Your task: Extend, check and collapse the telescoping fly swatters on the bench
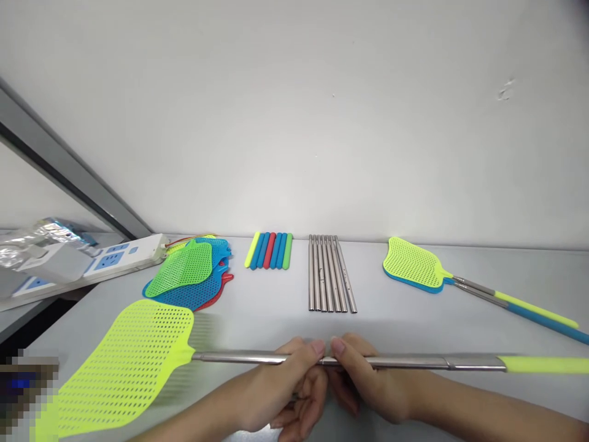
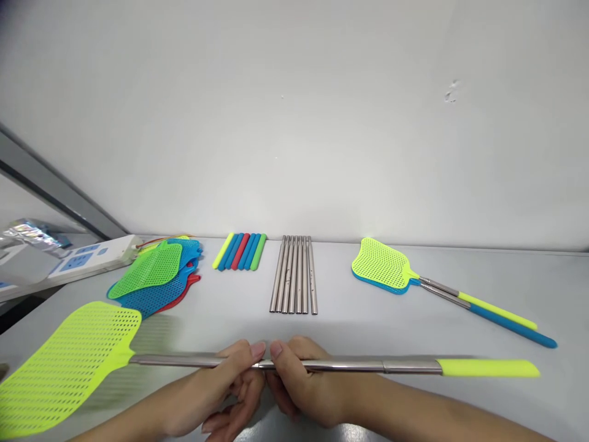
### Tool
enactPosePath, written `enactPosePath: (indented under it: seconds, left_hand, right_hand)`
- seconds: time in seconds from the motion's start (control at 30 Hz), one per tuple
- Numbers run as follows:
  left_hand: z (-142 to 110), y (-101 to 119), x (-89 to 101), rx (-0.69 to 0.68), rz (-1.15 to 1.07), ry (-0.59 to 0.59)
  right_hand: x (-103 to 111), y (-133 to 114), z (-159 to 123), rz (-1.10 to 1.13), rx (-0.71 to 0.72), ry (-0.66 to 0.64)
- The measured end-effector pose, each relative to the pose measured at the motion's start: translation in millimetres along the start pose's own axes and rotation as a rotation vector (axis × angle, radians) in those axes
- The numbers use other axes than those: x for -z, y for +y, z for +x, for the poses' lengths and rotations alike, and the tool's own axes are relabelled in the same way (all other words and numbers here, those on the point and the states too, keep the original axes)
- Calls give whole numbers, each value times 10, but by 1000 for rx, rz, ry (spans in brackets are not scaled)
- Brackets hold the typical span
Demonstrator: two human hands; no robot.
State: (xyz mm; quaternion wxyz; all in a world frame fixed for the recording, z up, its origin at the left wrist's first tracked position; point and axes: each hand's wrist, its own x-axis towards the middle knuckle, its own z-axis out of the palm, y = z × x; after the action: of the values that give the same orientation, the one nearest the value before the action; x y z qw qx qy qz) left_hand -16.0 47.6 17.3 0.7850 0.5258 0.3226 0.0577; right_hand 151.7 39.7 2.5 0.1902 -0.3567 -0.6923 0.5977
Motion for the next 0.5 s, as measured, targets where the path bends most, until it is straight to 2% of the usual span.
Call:
enactPosePath:
  seconds: [0.33,0.5]
  left_hand:
    - [25,-58,-44,6,-1,41]
    - [23,-54,-84,34,68,37]
  right_hand:
    - [-24,-43,10,-78,110,87]
    - [-23,2,-11,-188,166,41]
